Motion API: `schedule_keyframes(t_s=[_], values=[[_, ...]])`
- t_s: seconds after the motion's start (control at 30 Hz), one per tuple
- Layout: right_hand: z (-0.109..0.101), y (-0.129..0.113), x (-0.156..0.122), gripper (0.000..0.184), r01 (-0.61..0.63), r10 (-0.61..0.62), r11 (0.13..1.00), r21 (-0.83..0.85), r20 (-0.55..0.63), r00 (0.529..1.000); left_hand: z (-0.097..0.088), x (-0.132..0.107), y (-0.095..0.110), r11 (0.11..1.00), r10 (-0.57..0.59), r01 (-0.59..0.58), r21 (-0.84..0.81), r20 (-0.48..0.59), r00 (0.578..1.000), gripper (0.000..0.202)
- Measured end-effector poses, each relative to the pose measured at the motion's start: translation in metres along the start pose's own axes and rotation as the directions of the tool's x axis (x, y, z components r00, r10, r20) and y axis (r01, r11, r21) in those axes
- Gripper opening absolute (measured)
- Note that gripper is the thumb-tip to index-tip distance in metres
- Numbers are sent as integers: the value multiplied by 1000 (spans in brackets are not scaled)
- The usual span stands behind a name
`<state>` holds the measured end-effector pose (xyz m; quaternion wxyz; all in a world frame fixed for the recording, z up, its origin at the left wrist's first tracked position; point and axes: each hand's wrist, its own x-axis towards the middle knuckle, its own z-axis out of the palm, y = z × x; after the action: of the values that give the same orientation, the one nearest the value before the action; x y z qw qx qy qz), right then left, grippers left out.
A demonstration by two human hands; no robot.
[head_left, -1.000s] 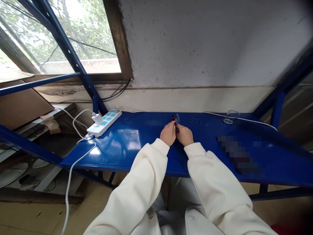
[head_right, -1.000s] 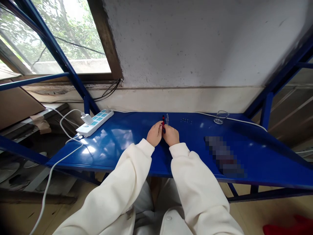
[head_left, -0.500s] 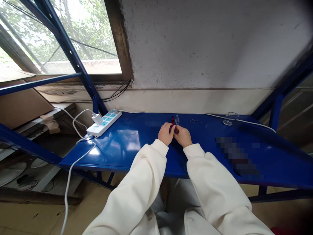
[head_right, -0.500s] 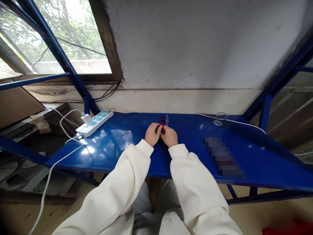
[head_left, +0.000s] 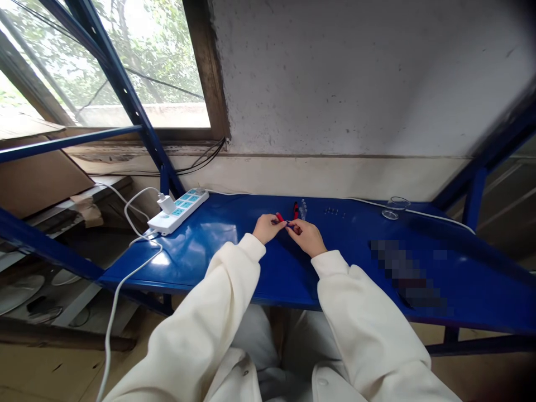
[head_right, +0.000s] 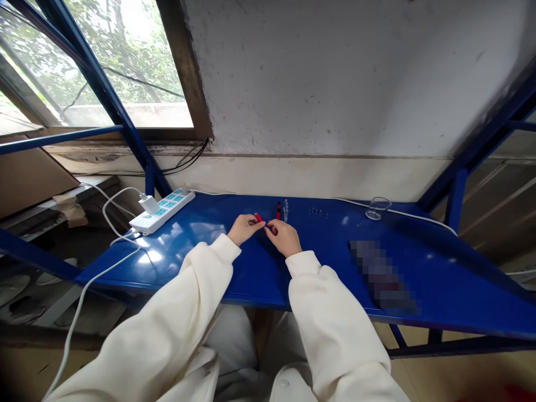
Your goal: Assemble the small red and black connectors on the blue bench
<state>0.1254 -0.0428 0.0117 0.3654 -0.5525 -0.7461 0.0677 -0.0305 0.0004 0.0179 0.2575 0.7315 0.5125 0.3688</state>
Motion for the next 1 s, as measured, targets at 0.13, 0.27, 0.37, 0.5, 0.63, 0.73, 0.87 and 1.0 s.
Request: schedule_keyframes(t_s=[0.13, 0.27, 0.37, 0.5, 0.63, 0.73, 0.87, 1.0], values=[[-1, -1, -1, 24, 10, -10, 1000, 17, 2, 1000, -38, 13, -21, 942, -77, 119, 313, -143, 987, 24], [0, 0, 0, 25, 18, -18, 1000, 15, 21, 1000, -64, 16, -41, 833, -151, 215, 509, -164, 975, 21], [1, 2, 0, 25, 23, -23, 1000, 18, 23, 999, -70, 11, -52, 776, -182, 250, 579, -174, 968, 20], [2, 4, 0, 24, 30, -30, 999, 24, 20, 999, -69, 8, -60, 770, -221, 295, 566, -198, 955, 20], [2, 4, 0, 24, 31, -31, 999, 14, 10, 999, -68, 9, -62, 785, -238, 311, 535, -204, 950, 18], [1, 3, 0, 24, 5, -5, 1000, -16, 0, 1000, -67, 11, -63, 785, -261, 327, 526, -197, 945, 18], [-2, 5, 1, 20, -108, 112, 990, -86, 44, 993, -72, 9, -65, 780, -288, 342, 525, -183, 940, 29], [-7, 13, 3, 17, -254, 267, 957, -141, 81, 960, -75, -6, -54, 779, -248, 346, 524, -249, 936, 49]])
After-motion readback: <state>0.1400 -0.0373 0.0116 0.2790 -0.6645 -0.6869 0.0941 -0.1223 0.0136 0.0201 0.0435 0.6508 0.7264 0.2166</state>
